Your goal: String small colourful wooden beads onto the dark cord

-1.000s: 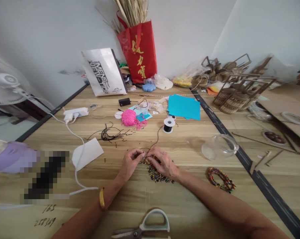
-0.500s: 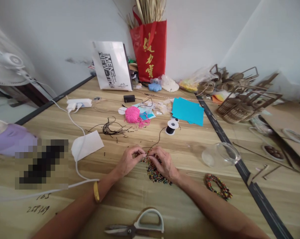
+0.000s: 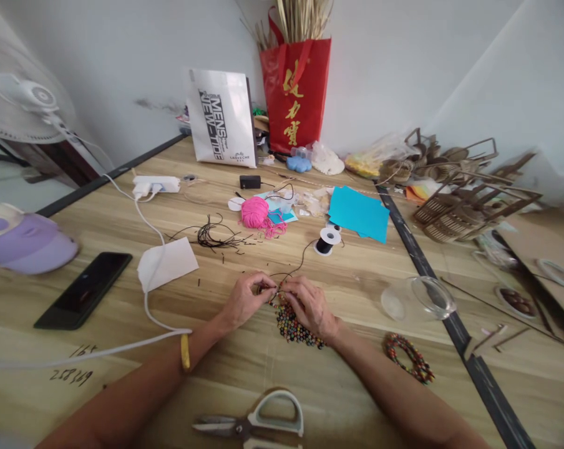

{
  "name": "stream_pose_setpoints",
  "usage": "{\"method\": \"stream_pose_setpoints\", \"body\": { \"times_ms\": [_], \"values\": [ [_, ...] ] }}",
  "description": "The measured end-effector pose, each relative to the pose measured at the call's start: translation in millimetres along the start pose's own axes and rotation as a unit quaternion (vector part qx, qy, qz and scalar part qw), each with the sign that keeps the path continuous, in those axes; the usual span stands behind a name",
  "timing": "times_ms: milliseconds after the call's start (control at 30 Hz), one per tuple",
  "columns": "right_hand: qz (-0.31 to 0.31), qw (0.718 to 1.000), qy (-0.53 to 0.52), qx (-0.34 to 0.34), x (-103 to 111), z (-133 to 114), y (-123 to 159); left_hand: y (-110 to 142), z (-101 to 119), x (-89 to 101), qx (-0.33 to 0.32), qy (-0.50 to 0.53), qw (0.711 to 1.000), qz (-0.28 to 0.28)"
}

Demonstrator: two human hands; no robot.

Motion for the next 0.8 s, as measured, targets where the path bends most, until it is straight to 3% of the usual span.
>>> {"method": "stream_pose_setpoints", "body": {
  "times_ms": [200,433,633,800],
  "values": [
    [0.001,0.999,0.019,0.030,1,-4,1,1,6,-6.1,-0.035,0.001,0.999,-0.028],
    [0.002,0.999,0.029,0.038,1,-6,1,0,-8,-12.5,0.004,0.110,0.992,-0.054],
    [0.010,0.999,0.021,0.032,2,-5,0,-4,-14,-7.1,0.067,0.214,0.974,-0.025],
    [0.010,1.000,0.007,0.022,3,-3,1,-4,-15,-2.3,0.103,0.225,0.969,0.010]
  ]
}}
Point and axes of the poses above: each hand's wrist, its own y-axis away from the middle knuckle, its own x-axis out of the back of the hand, z = x × y, the point moved 6 cm from there along -y, towards the middle knuckle, and after that the axes turned 4 degrees about -z, right-handed, at the moved point
